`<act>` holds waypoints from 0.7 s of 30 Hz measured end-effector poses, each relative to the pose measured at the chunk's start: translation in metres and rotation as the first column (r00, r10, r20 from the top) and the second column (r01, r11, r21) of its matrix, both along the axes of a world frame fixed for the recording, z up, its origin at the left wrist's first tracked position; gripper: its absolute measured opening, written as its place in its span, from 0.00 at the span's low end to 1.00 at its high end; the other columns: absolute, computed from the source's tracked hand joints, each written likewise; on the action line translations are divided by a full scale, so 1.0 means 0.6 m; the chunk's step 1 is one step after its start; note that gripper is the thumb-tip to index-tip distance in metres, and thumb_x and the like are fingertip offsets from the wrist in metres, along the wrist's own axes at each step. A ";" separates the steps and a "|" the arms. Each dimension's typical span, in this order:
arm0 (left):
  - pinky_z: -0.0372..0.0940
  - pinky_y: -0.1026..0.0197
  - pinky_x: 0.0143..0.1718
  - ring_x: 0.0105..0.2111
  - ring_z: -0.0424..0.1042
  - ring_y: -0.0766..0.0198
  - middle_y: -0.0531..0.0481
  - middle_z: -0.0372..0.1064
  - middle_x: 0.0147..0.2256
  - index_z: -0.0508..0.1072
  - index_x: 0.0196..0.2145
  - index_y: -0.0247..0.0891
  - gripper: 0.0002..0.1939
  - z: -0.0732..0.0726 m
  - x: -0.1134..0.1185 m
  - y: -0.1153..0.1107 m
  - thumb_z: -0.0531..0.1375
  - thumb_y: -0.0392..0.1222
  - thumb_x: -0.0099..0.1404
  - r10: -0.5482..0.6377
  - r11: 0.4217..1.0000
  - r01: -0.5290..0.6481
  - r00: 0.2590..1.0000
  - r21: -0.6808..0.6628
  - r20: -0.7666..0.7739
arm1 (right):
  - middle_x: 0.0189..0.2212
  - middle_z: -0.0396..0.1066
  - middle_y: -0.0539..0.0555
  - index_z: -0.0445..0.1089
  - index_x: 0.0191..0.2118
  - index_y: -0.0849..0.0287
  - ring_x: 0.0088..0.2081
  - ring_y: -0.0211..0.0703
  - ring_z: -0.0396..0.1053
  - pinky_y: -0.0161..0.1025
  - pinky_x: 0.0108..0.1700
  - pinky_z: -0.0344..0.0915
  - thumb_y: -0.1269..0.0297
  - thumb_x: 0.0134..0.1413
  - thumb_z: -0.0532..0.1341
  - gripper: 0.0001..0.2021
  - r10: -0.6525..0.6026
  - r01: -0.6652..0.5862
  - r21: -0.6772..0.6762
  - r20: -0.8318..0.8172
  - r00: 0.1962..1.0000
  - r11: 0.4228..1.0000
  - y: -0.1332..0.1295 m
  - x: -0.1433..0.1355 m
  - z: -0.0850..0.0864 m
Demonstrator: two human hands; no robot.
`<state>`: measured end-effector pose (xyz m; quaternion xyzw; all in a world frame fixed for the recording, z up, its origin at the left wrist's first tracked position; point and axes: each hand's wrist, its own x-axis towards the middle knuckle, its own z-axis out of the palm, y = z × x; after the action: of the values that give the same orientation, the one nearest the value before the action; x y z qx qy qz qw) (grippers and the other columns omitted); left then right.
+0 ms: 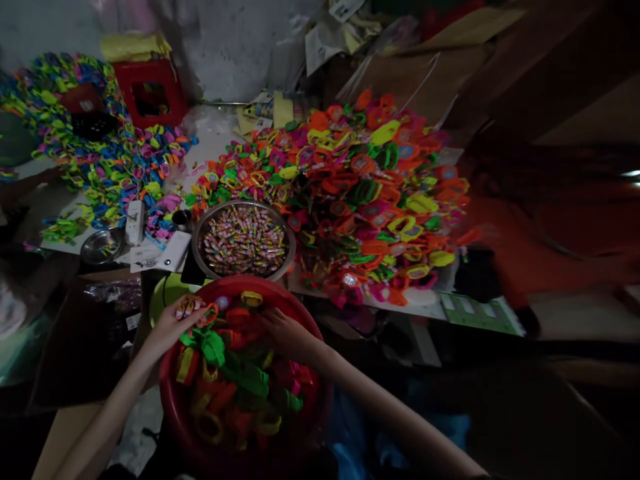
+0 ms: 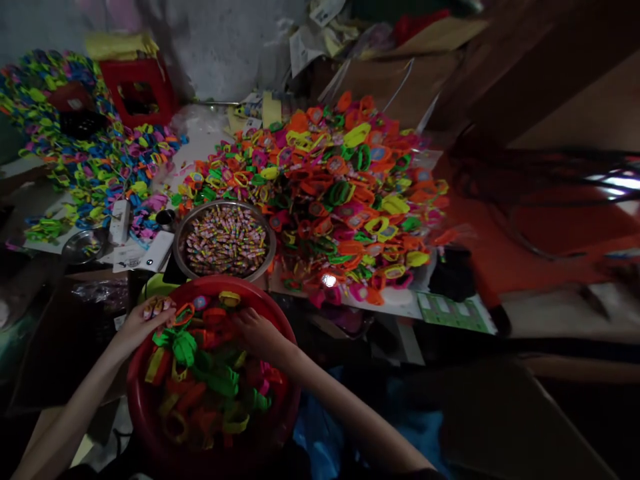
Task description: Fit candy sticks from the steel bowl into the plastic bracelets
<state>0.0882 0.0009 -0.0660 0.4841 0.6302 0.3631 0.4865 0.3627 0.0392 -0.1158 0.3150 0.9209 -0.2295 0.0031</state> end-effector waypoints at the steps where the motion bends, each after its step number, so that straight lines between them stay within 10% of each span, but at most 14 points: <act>1: 0.60 0.66 0.24 0.22 0.66 0.66 0.53 0.68 0.24 0.70 0.35 0.34 0.18 0.003 0.004 0.000 0.62 0.52 0.55 0.001 1.000 -0.001 1.000 -0.001 0.004 | 0.49 0.65 0.67 0.63 0.55 0.70 0.52 0.55 0.62 0.50 0.54 0.63 0.68 0.57 0.58 0.21 -0.011 0.011 -0.008 0.003 1.000 1.000 -0.002 -0.001 -0.002; 15: 0.64 0.65 0.28 0.27 0.69 0.64 0.51 0.71 0.27 0.70 0.35 0.35 0.18 0.015 0.034 -0.007 0.61 0.53 0.55 -0.075 0.996 0.073 0.996 -0.053 -0.045 | 0.44 0.68 0.58 0.65 0.36 0.59 0.51 0.43 0.66 0.41 0.51 0.65 0.63 0.60 0.57 0.05 -0.181 -0.009 -0.321 -0.557 0.811 0.947 0.001 0.022 0.067; 21: 0.68 0.61 0.38 0.36 0.73 0.58 0.48 0.74 0.37 0.73 0.39 0.37 0.18 0.022 0.069 -0.023 0.62 0.51 0.54 -0.201 0.980 0.201 0.978 -0.011 -0.046 | 0.55 0.62 0.60 0.53 0.60 0.56 0.51 0.42 0.66 0.42 0.53 0.66 0.65 0.56 0.61 0.27 -0.224 0.016 -0.324 -0.614 0.757 0.946 -0.002 0.012 0.074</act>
<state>0.1293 -0.0132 -0.0528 0.5521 0.5902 0.2988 0.5074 0.3701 0.0378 -0.0715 0.2719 0.7977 -0.4598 -0.2798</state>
